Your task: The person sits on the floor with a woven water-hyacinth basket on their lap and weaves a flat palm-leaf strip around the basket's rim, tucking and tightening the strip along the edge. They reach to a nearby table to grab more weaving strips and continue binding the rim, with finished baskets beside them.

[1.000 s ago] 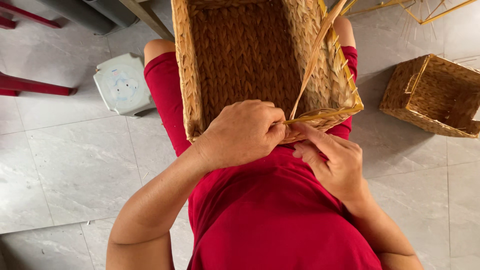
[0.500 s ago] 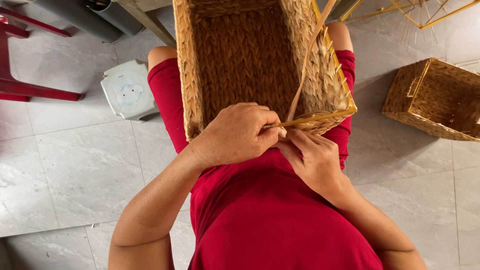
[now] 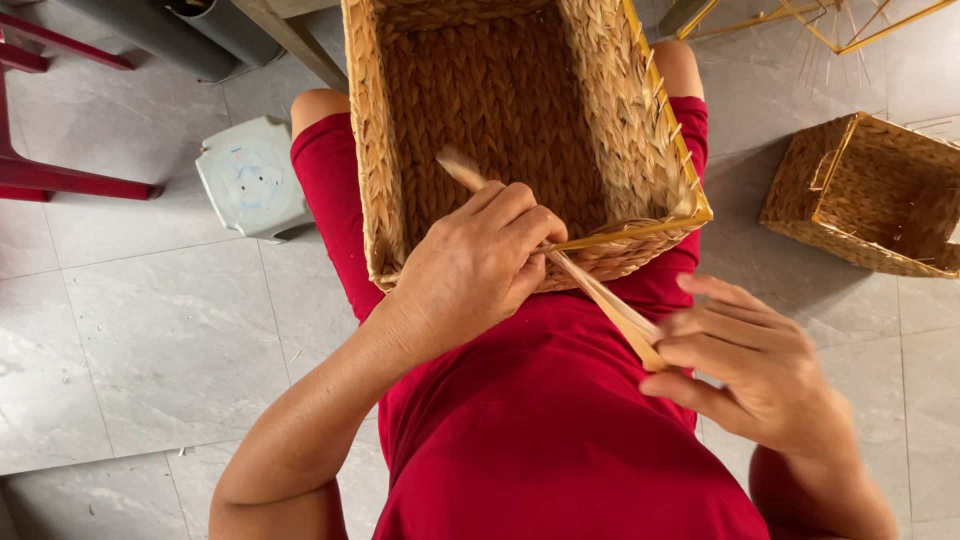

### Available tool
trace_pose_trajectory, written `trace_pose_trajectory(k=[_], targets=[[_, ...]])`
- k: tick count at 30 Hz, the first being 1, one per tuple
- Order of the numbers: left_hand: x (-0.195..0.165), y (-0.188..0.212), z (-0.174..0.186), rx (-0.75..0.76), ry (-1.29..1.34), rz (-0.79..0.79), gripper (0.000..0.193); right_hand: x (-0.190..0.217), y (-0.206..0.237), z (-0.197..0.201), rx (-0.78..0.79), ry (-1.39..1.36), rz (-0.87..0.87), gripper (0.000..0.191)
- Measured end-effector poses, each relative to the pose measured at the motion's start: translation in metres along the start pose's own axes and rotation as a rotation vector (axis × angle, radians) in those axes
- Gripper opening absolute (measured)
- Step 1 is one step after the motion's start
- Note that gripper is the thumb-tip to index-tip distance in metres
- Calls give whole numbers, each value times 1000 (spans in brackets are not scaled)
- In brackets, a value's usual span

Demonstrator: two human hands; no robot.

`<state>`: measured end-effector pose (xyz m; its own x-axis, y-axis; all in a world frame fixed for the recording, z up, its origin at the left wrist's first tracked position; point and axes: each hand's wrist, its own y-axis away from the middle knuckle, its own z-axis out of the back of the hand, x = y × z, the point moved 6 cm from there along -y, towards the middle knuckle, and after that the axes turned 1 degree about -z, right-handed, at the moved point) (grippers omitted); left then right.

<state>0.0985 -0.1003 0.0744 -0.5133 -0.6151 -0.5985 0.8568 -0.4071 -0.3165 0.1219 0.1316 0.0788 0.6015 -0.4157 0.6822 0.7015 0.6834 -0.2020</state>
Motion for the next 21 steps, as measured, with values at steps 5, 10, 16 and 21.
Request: trace_pose_trajectory(k=[5,10,16,21], targets=[[-8,7,1,-127,-247,-86,17,-33,73,41,98,296,-348,32],[-12,13,-3,-187,-320,-107,17,-114,57,82,-50,312,-625,24],[-11,20,-3,-211,-352,-118,33,-109,-100,71,-222,573,55,12],[-10,17,-6,-162,-374,-77,38,-94,-167,18,-231,568,142,8]])
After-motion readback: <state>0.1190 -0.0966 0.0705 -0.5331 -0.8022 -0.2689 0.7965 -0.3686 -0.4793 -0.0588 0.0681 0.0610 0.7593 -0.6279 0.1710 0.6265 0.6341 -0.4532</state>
